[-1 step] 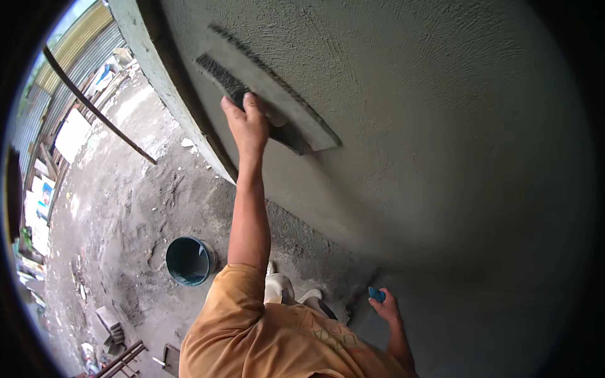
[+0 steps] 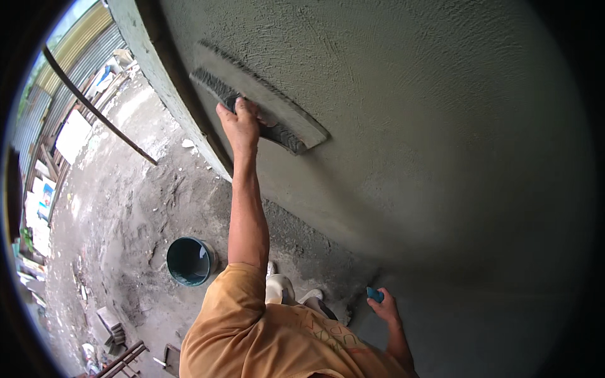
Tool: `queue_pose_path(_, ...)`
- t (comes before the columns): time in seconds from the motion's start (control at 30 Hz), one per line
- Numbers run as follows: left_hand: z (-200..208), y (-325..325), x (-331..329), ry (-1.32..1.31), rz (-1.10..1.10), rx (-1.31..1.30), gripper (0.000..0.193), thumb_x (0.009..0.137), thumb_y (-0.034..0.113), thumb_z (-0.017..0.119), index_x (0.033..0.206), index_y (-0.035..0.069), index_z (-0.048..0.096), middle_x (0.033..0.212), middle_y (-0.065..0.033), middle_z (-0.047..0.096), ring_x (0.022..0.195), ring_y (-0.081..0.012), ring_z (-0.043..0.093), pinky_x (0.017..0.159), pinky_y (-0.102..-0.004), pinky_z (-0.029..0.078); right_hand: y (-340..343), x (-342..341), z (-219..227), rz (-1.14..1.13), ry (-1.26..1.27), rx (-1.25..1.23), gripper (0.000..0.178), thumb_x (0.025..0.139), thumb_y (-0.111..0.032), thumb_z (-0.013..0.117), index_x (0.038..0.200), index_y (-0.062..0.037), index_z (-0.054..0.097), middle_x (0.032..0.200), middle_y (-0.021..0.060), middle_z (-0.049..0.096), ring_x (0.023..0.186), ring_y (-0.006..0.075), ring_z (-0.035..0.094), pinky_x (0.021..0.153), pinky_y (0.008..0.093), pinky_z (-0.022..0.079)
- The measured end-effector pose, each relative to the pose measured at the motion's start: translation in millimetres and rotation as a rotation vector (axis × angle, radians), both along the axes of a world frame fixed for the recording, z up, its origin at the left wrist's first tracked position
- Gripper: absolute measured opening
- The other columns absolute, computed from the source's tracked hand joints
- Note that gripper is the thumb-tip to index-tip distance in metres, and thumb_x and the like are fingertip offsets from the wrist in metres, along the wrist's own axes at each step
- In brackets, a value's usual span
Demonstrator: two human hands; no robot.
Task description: The person uses a trowel to smooth the wet plaster on a wall, occasionally splashing water from a sponge and dipping the sponge into a bucket.
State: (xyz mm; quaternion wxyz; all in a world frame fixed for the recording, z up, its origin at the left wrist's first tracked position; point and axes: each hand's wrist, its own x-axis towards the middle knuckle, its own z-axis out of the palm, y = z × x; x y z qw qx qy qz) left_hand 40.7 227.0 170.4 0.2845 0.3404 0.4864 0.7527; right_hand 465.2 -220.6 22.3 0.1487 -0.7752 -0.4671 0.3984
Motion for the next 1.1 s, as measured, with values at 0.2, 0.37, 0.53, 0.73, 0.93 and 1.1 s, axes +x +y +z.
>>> queue_pose_path(0.2, -150, -56, 62, -0.053, -0.121, -0.13, 0.02, 0.103, 0.017, 0.048, 0.099, -0.003, 0.042, 0.076, -0.0131, 0.063, 0.063, -0.0202, 0.062, 0.06, -0.0346, 0.052, 1, -17, -8, 0.139, -0.021, -0.029, 0.045, 0.076, -0.033, 0.078, 0.104, -0.0029, 0.059, 0.087, 0.014, 0.065, 0.08, 0.024, 0.064, 0.073, 0.0388, 0.051)
queue_pose_path(0.37, -73, -136, 189, 0.218, -0.362, -0.007, 0.058, 0.101, 0.023, 0.053, 0.134, -0.01, 0.019, 0.085, -0.0354, 0.065, 0.077, -0.0555, 0.064, 0.069, -0.0563, 0.05, 13, -8, -2, 0.164, -0.029, 0.035, 0.04, 0.077, -0.03, 0.078, 0.1, -0.0033, 0.059, 0.082, 0.0077, 0.059, 0.078, 0.0176, 0.057, 0.072, 0.0361, 0.048)
queue_pose_path(0.53, 60, -70, 72, 0.293, -0.174, 0.155, 0.04, 0.1, 0.017, 0.054, 0.126, -0.004, 0.032, 0.082, -0.025, 0.066, 0.068, -0.0443, 0.066, 0.062, -0.0501, 0.052, 26, 1, 14, -0.003, -0.046, 0.094, 0.044, 0.076, -0.029, 0.079, 0.105, -0.0022, 0.059, 0.086, 0.0139, 0.063, 0.08, 0.0243, 0.061, 0.075, 0.0377, 0.05)
queue_pose_path(0.73, -61, -59, 60, -0.091, -0.278, -0.037, 0.018, 0.105, 0.013, 0.046, 0.106, -0.001, 0.035, 0.083, -0.0137, 0.063, 0.063, -0.0176, 0.064, 0.058, -0.0324, 0.054, -8, -12, 8, 0.063, -0.078, -0.063, 0.045, 0.077, -0.033, 0.078, 0.107, -0.0039, 0.06, 0.088, 0.0138, 0.065, 0.082, 0.0245, 0.064, 0.074, 0.0377, 0.05)
queue_pose_path(0.93, 9, -108, 169, 0.145, -0.238, 0.175, 0.024, 0.104, 0.018, 0.052, 0.111, -0.002, 0.039, 0.076, -0.008, 0.06, 0.071, -0.0169, 0.062, 0.062, -0.031, 0.051, 6, -41, 8, 0.126, -0.041, -0.1, 0.043, 0.078, -0.032, 0.079, 0.104, -0.0039, 0.06, 0.089, 0.0124, 0.064, 0.083, 0.0216, 0.063, 0.076, 0.0369, 0.05)
queue_pose_path(1.1, 111, -39, 51, 0.005, -0.256, 0.297, 0.036, 0.101, 0.023, 0.056, 0.119, -0.005, 0.039, 0.076, -0.0187, 0.065, 0.067, -0.0258, 0.068, 0.06, -0.0369, 0.052, 33, -25, 11, 0.086, -0.026, 0.075, 0.044, 0.077, -0.032, 0.078, 0.104, -0.0029, 0.058, 0.087, 0.0131, 0.063, 0.078, 0.0234, 0.061, 0.072, 0.0391, 0.049)
